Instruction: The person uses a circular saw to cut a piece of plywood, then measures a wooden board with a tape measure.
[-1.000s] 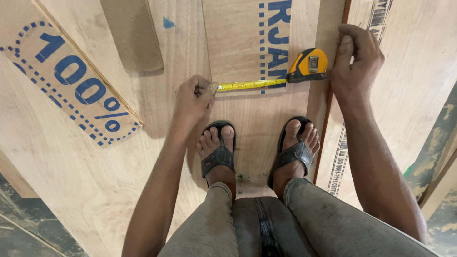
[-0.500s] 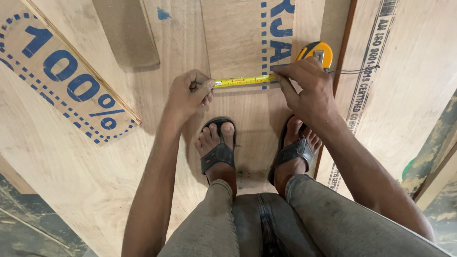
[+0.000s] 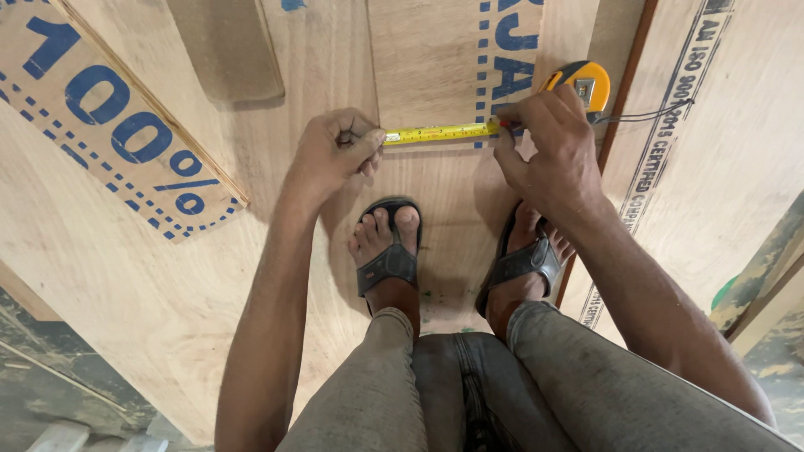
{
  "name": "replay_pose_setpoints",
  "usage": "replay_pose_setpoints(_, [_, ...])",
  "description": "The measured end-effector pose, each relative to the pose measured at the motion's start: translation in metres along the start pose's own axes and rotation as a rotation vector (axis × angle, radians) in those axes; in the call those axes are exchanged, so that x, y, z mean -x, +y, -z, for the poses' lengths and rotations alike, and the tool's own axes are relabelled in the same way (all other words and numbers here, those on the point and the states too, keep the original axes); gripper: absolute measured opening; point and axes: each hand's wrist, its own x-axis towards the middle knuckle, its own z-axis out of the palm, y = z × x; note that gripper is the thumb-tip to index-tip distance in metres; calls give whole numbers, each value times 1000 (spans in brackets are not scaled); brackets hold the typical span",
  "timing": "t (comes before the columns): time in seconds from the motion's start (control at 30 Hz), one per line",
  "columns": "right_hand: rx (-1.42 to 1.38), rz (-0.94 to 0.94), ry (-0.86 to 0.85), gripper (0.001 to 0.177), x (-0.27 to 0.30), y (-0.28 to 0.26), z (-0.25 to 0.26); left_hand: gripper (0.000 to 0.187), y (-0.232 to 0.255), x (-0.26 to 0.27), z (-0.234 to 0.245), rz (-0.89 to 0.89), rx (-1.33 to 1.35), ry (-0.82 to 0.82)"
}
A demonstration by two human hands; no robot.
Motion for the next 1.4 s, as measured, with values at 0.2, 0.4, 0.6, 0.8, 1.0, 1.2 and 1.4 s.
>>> replay_pose_setpoints(0.2, [-83,-58,-4,15,0,6,-1,14,4,0,0,6,11,4])
replay_pose_setpoints(0.4, [-59,-59,-16,14,-1,2,0,15,3,-4,4,32,0,-18])
replay_pose_setpoints(0.6, [-54,-107,-32,14,0,2,0,16,6,-4,4,50,7,-11])
replay_pose_setpoints(0.8, [-75,-116,-28,14,2,3,-1,13,7,0,-6,60,53,69])
replay_pose_setpoints(1.0, [-45,-113,-27,12,2,6,-5,15,8,4,-12,68,81,106])
replay_pose_setpoints(1.2, [-27,-95,-26,15,4,8,-8,15,7,1,-8,50,74,76])
replay_pose_setpoints(1.4, [-12,-85,-21,15,3,7,-8,16,9,2,-8,37,41,88])
